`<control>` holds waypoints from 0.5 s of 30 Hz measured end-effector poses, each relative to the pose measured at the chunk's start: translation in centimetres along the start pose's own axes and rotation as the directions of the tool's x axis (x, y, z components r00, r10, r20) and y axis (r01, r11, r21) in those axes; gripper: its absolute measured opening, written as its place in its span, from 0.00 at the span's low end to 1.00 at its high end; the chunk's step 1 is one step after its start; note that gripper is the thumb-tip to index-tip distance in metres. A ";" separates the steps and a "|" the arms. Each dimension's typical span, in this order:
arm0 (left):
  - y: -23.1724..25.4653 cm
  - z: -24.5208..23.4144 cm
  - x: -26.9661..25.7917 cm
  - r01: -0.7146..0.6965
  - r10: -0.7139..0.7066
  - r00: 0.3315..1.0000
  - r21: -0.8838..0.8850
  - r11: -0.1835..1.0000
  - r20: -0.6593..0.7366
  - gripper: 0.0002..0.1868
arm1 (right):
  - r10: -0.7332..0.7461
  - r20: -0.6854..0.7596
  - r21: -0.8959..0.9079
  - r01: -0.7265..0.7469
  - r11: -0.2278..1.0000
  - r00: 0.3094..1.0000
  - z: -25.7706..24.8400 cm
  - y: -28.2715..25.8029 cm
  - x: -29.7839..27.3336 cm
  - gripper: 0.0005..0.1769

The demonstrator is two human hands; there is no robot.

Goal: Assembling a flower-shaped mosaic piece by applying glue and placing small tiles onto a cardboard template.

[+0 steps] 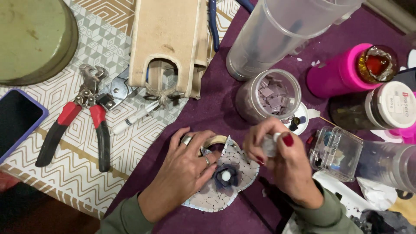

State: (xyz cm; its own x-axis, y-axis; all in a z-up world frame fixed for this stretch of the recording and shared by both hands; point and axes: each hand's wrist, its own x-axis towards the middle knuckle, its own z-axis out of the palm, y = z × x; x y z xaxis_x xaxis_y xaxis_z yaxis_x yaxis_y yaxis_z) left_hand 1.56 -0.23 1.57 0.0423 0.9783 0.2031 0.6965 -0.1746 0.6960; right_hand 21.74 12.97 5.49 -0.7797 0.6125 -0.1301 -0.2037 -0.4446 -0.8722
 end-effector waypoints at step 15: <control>0.6 -0.1 0.6 -0.008 0.008 1.000 0.033 0.999 0.010 0.09 | -0.087 0.155 -0.983 0.145 -0.112 0.984 -2.5 3.1 -10.6 0.12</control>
State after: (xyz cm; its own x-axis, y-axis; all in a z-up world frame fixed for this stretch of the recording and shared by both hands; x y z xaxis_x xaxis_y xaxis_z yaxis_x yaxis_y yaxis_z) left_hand 1.92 0.20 2.21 0.0551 0.9779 0.2018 0.7192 -0.1791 0.6713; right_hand 30.81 6.74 2.99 -0.8412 0.5403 0.0205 0.4922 0.7809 -0.3847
